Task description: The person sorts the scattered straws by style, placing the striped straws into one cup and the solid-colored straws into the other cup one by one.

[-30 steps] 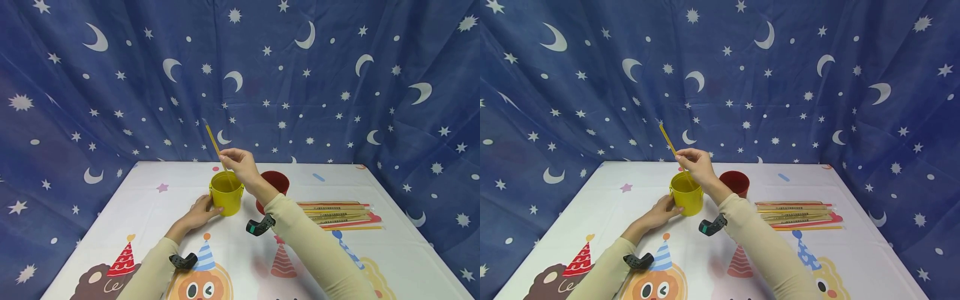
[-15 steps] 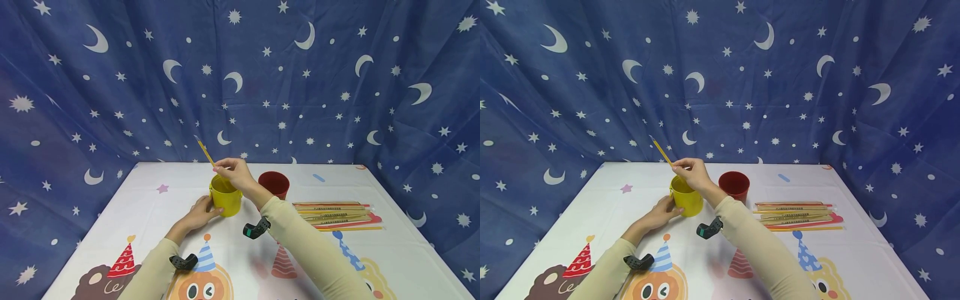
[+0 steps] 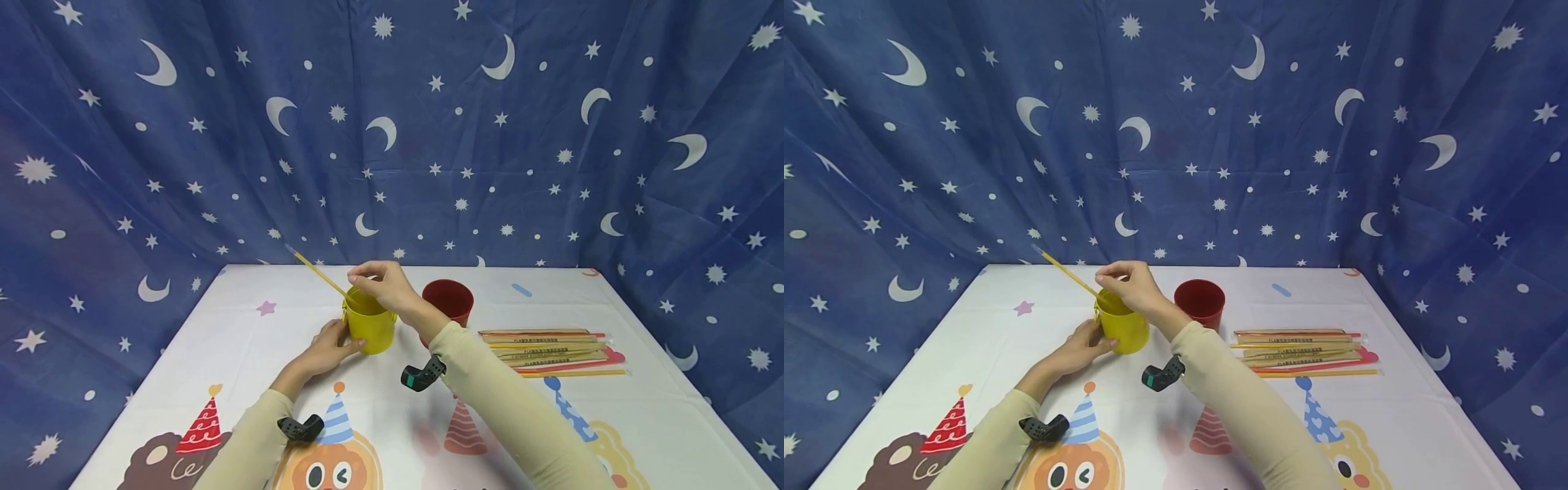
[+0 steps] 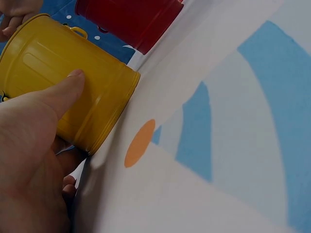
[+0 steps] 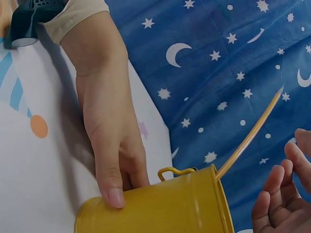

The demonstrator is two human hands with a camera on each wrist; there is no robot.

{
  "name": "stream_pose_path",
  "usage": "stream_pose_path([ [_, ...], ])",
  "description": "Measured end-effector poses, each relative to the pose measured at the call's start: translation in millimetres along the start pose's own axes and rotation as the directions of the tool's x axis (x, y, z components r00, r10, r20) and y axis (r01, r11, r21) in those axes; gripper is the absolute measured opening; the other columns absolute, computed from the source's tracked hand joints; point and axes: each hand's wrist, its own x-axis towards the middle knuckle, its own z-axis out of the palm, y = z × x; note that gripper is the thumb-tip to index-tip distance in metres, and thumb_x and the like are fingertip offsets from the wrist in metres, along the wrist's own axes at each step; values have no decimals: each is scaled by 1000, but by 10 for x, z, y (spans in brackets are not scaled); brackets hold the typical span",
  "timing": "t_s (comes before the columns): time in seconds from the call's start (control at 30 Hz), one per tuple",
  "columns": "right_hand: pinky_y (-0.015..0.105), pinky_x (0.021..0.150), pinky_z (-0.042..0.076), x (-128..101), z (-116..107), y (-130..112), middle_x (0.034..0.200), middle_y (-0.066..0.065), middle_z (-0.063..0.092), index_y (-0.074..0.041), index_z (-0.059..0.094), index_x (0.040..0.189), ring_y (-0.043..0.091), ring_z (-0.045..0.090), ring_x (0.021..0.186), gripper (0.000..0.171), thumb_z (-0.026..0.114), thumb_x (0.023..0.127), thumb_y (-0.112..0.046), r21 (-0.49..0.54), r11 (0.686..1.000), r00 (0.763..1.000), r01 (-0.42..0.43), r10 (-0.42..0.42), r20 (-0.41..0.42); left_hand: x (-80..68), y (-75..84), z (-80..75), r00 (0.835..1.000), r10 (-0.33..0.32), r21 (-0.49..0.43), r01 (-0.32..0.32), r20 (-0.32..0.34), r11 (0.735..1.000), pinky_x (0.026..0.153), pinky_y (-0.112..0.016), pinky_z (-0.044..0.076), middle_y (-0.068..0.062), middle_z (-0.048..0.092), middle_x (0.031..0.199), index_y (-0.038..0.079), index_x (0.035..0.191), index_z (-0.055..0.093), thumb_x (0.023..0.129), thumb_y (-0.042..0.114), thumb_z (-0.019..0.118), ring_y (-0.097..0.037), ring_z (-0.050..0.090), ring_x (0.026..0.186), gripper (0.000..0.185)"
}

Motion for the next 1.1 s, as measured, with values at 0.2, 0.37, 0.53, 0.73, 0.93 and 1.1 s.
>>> stream_pose_path([
  [0.2, 45, 103, 56, -47, -81, -7, 127, 13, 70, -5, 72, 119, 42, 66, 114, 28, 67, 98, -23, 19, 999, 998, 39, -40, 40, -12, 14, -17, 1000, 1, -2, -1, 1, 1000, 123, -72, 6, -19, 24, 167, 12, 161, 28, 92, 61, 62, -41, 11, 157, 91],
  [0.37, 45, 103, 56, -153, -185, -5, 127, 18, 69, -3, 70, 121, 45, 65, 113, 29, 65, 99, -22, 17, 997, 996, 74, -75, 52, -10, 4, 3, 1000, -5, -9, 5, -5, 1000, 123, -72, 8, -20, 23, 167, 12, 161, 28, 92, 61, 62, -43, 12, 157, 91],
  [0.53, 50, 107, 52, -362, -347, 11, 129, 27, 64, -1, 70, 119, 48, 63, 115, 26, 63, 100, -18, 22, 994, 993, 110, -110, 29, 0, 3, 30, 1000, -16, -8, 16, -3, 1000, 122, -73, 7, -20, 20, 168, 13, 161, 27, 91, 63, 63, -43, 11, 157, 93],
  [0.73, 37, 99, 56, -571, -558, 20, 120, 18, 69, 1, 70, 117, 39, 66, 107, 25, 63, 99, -15, 5, 989, 989, 147, -147, -13, 26, 18, 22, 1000, 4, -2, -4, -4, 1000, 123, -71, 7, -20, 23, 167, 11, 161, 27, 92, 61, 63, -42, 11, 157, 92],
  [0.93, 30, 86, 57, -788, -821, 57, 102, -6, 68, 4, 68, 119, 15, 60, 89, 27, 61, 100, -14, -5, 990, 987, 141, -141, -80, 36, 20, 28, 1000, 12, -19, -12, -8, 1000, 125, -68, 10, -21, 23, 167, 9, 160, 29, 92, 58, 64, -42, 15, 156, 91],
  [1.1, 25, 88, 54, -908, -1121, 150, 95, -8, 68, 6, 66, 119, 11, 60, 86, 28, 59, 102, -15, 8, 988, 976, 154, -151, -155, 49, 2, 35, 997, 45, -22, -47, -55, 999, 125, -61, 22, -21, 37, 160, 5, 156, 36, 91, 53, 68, -41, 30, 151, 87],
])
